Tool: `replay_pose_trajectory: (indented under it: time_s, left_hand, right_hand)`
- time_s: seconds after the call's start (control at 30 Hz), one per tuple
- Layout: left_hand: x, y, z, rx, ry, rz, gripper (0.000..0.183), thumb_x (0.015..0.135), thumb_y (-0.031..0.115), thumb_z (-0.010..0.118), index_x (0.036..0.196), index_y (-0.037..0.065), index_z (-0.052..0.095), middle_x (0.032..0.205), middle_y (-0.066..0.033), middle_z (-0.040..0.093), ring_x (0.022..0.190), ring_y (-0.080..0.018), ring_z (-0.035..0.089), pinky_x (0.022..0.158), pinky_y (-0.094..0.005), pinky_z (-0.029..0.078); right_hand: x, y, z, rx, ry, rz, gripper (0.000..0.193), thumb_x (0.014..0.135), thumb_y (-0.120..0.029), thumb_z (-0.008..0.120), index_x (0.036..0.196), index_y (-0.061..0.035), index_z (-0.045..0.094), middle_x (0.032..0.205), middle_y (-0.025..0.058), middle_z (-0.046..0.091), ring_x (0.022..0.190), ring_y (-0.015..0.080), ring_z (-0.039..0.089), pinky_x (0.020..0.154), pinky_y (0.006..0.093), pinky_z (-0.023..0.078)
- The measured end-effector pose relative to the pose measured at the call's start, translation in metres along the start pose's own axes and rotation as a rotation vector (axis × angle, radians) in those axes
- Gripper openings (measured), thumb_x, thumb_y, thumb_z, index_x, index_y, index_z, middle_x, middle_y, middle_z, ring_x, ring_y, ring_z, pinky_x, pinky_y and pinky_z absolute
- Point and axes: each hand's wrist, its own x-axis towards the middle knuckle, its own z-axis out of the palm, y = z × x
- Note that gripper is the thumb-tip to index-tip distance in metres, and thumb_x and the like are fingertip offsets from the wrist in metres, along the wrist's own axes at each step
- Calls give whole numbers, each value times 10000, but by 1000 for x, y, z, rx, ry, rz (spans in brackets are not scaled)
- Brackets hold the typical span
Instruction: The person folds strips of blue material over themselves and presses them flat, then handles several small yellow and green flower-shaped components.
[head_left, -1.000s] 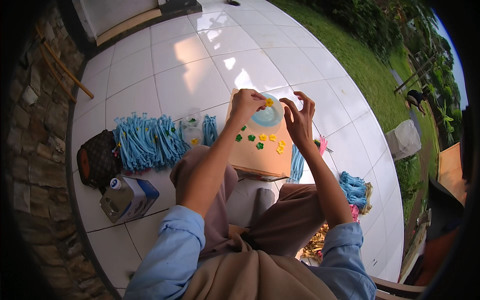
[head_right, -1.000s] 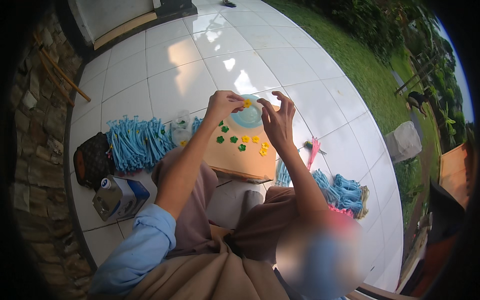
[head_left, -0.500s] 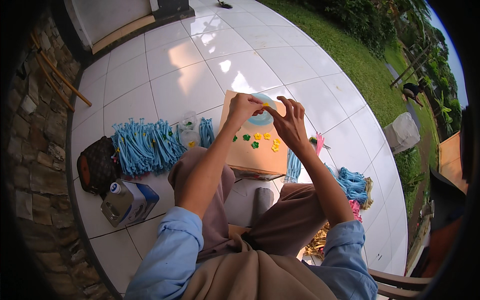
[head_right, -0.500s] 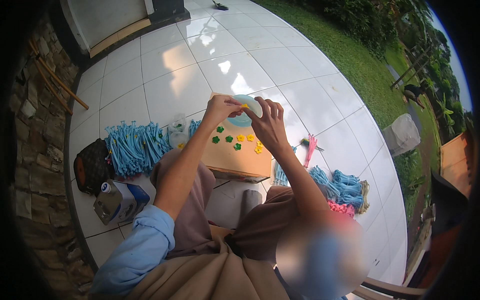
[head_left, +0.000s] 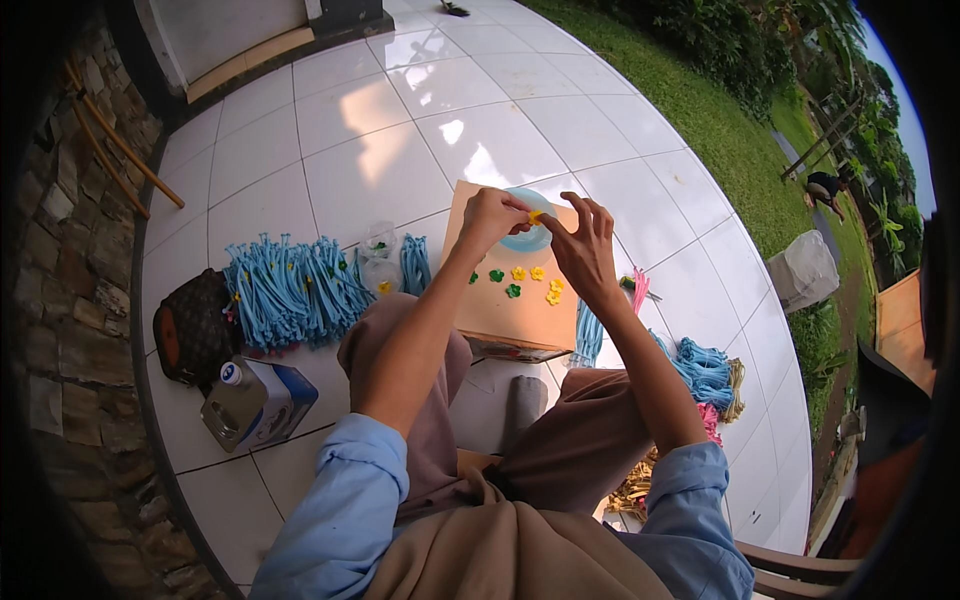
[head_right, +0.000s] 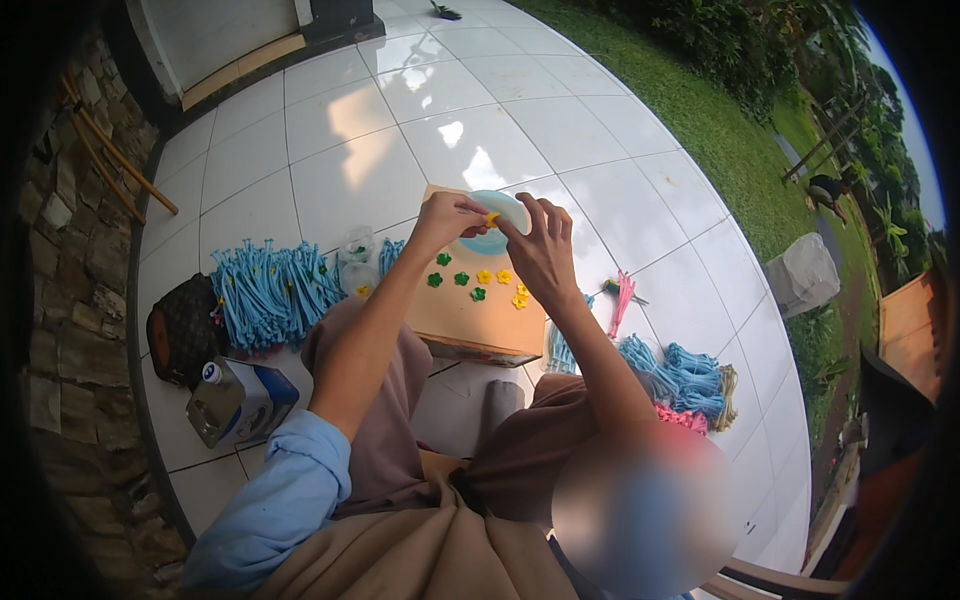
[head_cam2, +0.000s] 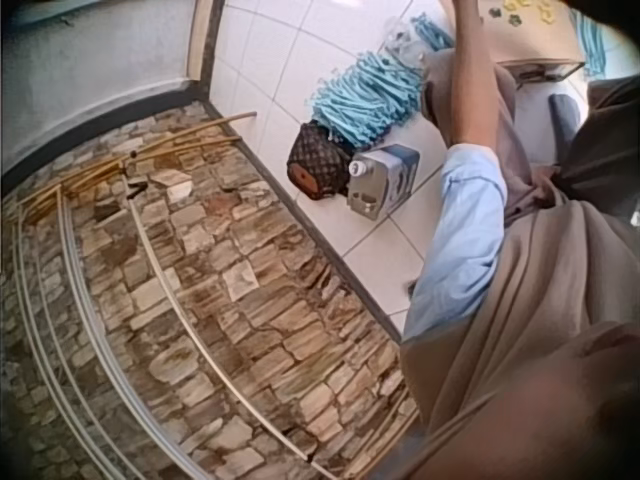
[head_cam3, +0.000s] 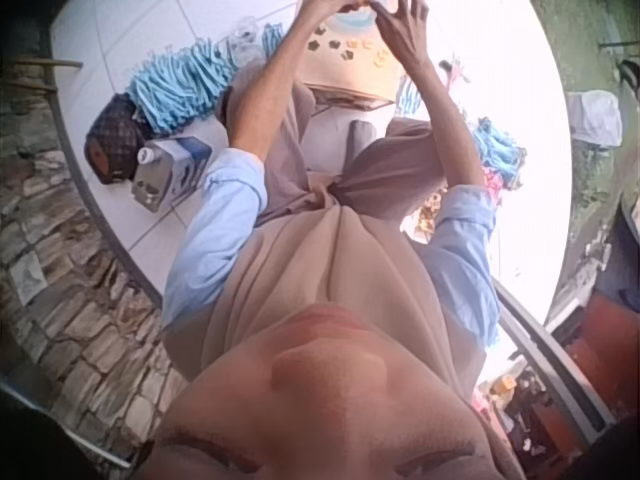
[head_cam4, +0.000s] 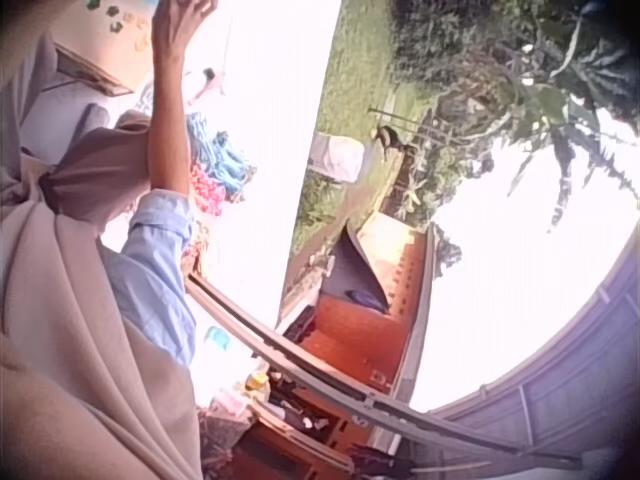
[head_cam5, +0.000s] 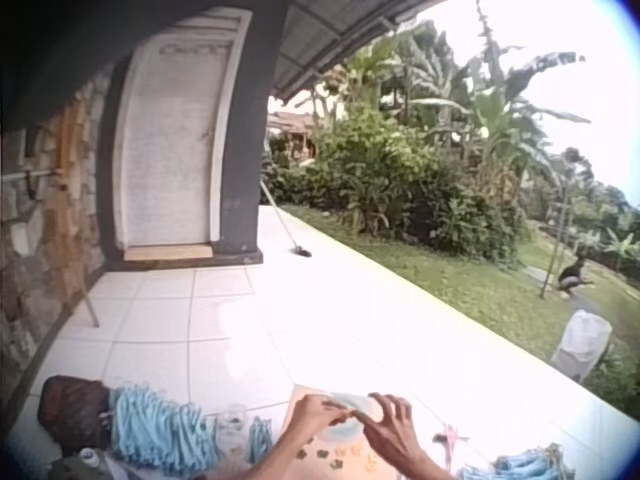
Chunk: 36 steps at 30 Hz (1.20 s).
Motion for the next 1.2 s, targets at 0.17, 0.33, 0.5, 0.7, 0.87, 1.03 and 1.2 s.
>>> replay_pose_trajectory:
  time_s: [0.17, 0.33, 0.5, 0.7, 0.87, 1.03, 1.2]
  left_hand:
    - [-2, -3, 3, 418, 28, -67, 121, 716, 28, 644, 831, -5, 660, 734, -122, 667, 647, -179, 660, 595, -260, 531]
    - [-1, -33, 21, 960, 86, -6, 97, 706, 18, 609, 768, 60, 670, 738, -134, 654, 724, -272, 645, 658, -355, 519]
    - [-6, -42, 31, 1122, 62, -25, 84, 704, 28, 611, 733, 87, 663, 801, -138, 648, 792, -300, 635, 684, -374, 513]
    - [-11, -44, 22, 1163, 47, -1, 58, 717, 37, 603, 732, 62, 654, 817, -162, 637, 804, -315, 630, 682, -396, 515]
    - [-10, -48, 18, 1207, 60, 6, 45, 737, 57, 601, 738, 57, 645, 797, -154, 634, 764, -314, 633, 654, -370, 519]
    - [-9, -37, 17, 984, 44, 87, 103, 755, 119, 629, 773, 19, 646, 769, -148, 646, 716, -248, 645, 621, -310, 515]
    - [-9, -26, 23, 312, -179, 60, 181, 717, 111, 675, 854, -6, 661, 719, -74, 670, 629, -123, 633, 596, -239, 496]
  right_hand:
    - [-7, 15, 5, 300, 16, 313, 287, 740, -20, 576, 1012, -91, 518, 1099, 94, 478, 1006, 271, 444, 856, 408, 364]
    - [-57, 43, 36, 780, -569, 484, 373, 723, -13, 598, 1038, -5, 399, 796, 154, 606, 746, 280, 599, 656, 351, 481]
    - [-75, 42, 47, 776, -636, 570, 386, 707, -19, 614, 1028, -5, 401, 815, 155, 596, 763, 292, 586, 672, 353, 468]
    - [-74, 40, 51, 706, -598, 385, 338, 698, 19, 591, 977, -15, 404, 774, 152, 557, 748, 312, 550, 672, 378, 445]
    - [-68, 41, 53, 718, -630, 419, 323, 697, 35, 581, 957, -28, 400, 756, 146, 562, 729, 301, 563, 657, 371, 451]
    - [-50, 43, 44, 951, -465, 701, 362, 714, 31, 629, 982, -29, 394, 747, 108, 606, 725, 206, 622, 665, 307, 485]
    - [-34, 39, 57, 1126, -236, 715, 372, 740, 2, 644, 1018, -43, 401, 811, 94, 612, 766, 161, 619, 698, 271, 497]
